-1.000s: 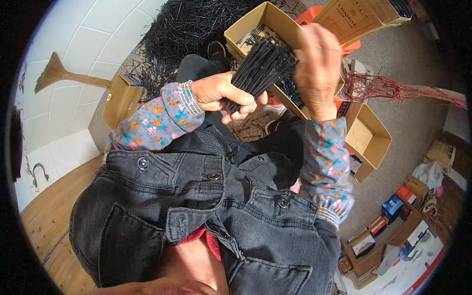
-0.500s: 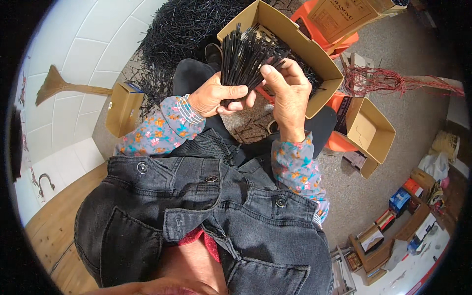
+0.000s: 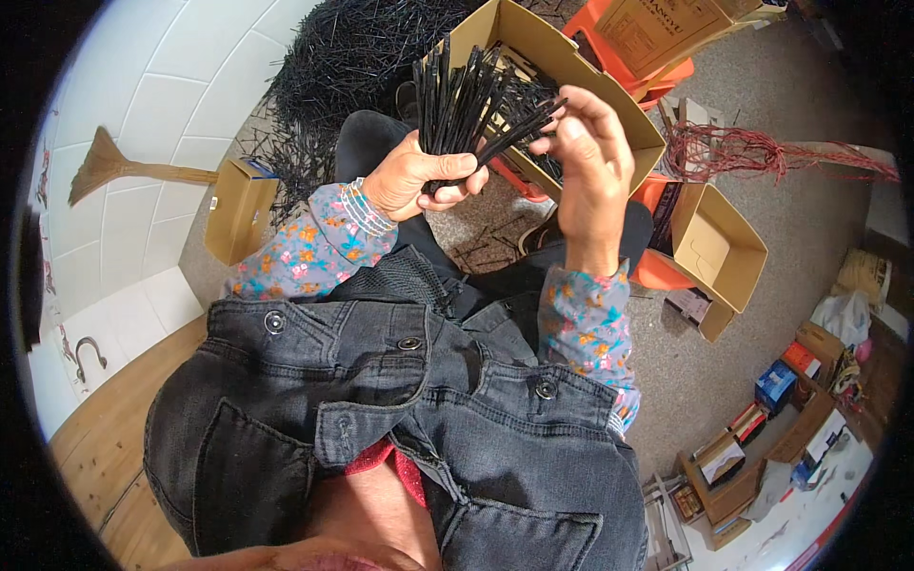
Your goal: Sorting and bundling plastic cable ties from large containers into smaller groups.
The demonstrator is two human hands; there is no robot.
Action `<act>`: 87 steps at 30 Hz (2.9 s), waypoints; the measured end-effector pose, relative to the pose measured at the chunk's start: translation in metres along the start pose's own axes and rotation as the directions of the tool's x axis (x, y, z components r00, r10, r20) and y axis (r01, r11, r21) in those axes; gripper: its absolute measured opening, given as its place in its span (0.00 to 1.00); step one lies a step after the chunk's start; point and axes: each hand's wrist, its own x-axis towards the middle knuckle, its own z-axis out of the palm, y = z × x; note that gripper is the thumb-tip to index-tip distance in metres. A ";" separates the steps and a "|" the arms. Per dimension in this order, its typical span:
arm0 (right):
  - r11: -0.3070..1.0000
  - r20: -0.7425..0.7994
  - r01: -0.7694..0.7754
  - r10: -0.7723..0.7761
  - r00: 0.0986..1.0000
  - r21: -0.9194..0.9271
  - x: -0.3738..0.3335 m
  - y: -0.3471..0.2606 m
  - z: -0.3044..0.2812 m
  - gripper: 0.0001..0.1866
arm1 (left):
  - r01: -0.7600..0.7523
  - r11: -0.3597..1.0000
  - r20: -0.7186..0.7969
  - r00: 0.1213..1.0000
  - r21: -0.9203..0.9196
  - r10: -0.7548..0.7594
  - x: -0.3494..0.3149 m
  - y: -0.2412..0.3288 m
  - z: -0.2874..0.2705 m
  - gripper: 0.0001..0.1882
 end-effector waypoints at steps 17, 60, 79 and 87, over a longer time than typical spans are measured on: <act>0.938 -0.042 0.341 -0.344 0.938 -0.061 0.019 -0.040 -0.007 0.07 | 0.020 0.989 -0.053 0.999 0.145 -0.012 0.001 -0.003 -0.002 0.11; 0.962 -0.029 -0.164 0.162 0.986 -0.218 0.019 -0.008 -0.021 0.07 | 0.132 0.991 0.053 0.990 0.022 -0.133 -0.006 0.012 0.005 0.18; 0.899 -0.006 -0.051 0.054 0.999 -0.434 0.027 -0.024 -0.010 0.09 | 0.116 0.974 -0.047 0.993 0.194 -0.109 -0.009 0.009 0.010 0.17; 0.697 0.136 -0.109 0.287 0.948 -0.708 0.037 -0.025 -0.006 0.08 | 0.067 0.962 -0.013 0.998 0.264 -0.066 -0.011 0.008 0.008 0.16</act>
